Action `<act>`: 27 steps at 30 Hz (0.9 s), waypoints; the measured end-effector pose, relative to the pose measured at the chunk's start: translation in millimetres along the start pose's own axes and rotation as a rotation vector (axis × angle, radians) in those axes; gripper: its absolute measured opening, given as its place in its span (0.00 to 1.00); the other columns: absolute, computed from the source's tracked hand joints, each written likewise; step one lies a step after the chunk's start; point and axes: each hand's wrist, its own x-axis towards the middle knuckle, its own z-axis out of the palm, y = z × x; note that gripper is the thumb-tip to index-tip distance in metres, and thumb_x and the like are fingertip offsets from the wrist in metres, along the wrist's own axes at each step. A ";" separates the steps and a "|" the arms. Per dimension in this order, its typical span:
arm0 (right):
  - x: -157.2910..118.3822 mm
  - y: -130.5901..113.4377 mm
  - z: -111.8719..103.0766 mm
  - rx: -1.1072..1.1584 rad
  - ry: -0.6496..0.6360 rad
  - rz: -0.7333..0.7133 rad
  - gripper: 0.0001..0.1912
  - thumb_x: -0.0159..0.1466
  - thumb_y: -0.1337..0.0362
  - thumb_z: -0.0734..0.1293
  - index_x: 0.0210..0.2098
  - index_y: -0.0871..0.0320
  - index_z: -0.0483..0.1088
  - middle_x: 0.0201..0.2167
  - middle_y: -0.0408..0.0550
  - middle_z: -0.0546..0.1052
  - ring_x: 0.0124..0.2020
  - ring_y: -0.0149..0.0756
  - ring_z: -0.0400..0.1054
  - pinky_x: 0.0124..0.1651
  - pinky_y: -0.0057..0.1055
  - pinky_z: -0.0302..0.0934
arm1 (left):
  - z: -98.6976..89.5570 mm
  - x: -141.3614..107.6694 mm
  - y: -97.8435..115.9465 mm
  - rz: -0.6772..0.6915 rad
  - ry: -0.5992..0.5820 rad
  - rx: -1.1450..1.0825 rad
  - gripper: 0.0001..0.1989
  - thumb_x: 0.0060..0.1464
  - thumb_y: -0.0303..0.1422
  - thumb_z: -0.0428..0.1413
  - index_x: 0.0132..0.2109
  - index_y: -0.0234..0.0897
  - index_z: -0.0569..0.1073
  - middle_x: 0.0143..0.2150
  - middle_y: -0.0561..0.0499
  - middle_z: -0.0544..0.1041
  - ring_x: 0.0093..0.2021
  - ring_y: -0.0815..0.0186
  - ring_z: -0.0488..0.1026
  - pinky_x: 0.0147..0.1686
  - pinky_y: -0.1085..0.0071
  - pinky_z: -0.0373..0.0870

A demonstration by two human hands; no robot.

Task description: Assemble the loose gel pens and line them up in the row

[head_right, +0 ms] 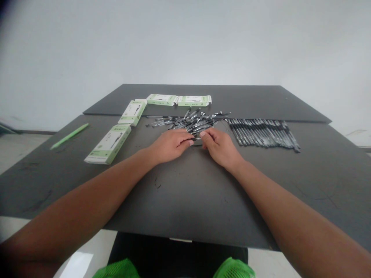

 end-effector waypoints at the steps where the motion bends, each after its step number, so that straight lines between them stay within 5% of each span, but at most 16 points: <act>1: 0.9 1.6 -0.9 0.004 0.022 0.000 0.26 0.78 0.44 0.63 0.31 0.54 0.73 0.25 0.46 0.76 0.27 0.37 0.68 0.31 0.34 0.59 | 0.8 0.2 -1.2 -0.005 0.000 0.000 0.15 0.76 0.36 0.51 0.51 0.36 0.82 0.46 0.43 0.82 0.50 0.56 0.79 0.51 0.60 0.73; 8: 8.4 9.5 -8.9 0.081 0.181 0.053 0.16 0.75 0.50 0.66 0.41 0.54 0.77 0.29 0.46 0.79 0.24 0.36 0.68 0.28 0.34 0.60 | -0.2 0.2 -3.5 -0.049 -0.001 -0.001 0.14 0.75 0.36 0.52 0.47 0.37 0.82 0.44 0.44 0.82 0.48 0.57 0.78 0.49 0.61 0.73; 18: 13.3 15.2 -10.8 0.057 0.241 0.050 0.14 0.74 0.51 0.66 0.43 0.54 0.76 0.30 0.46 0.80 0.25 0.37 0.70 0.31 0.36 0.64 | -2.1 0.4 -2.3 -0.096 0.006 0.002 0.14 0.74 0.36 0.53 0.44 0.38 0.82 0.43 0.45 0.82 0.45 0.58 0.78 0.46 0.62 0.72; 22: 16.9 29.3 -12.1 -0.037 0.249 -0.038 0.13 0.74 0.56 0.65 0.48 0.55 0.78 0.40 0.52 0.84 0.38 0.44 0.78 0.47 0.44 0.71 | -1.8 0.6 -2.9 -0.107 0.008 0.007 0.14 0.74 0.35 0.52 0.45 0.38 0.82 0.44 0.45 0.82 0.46 0.57 0.78 0.47 0.62 0.73; 27: 21.5 40.2 -14.8 -0.220 0.150 -0.298 0.18 0.72 0.62 0.64 0.57 0.54 0.79 0.58 0.59 0.83 0.60 0.54 0.76 0.66 0.55 0.67 | -1.0 1.1 -3.9 -0.142 0.024 0.007 0.13 0.73 0.35 0.53 0.45 0.38 0.83 0.43 0.45 0.83 0.47 0.58 0.79 0.49 0.62 0.73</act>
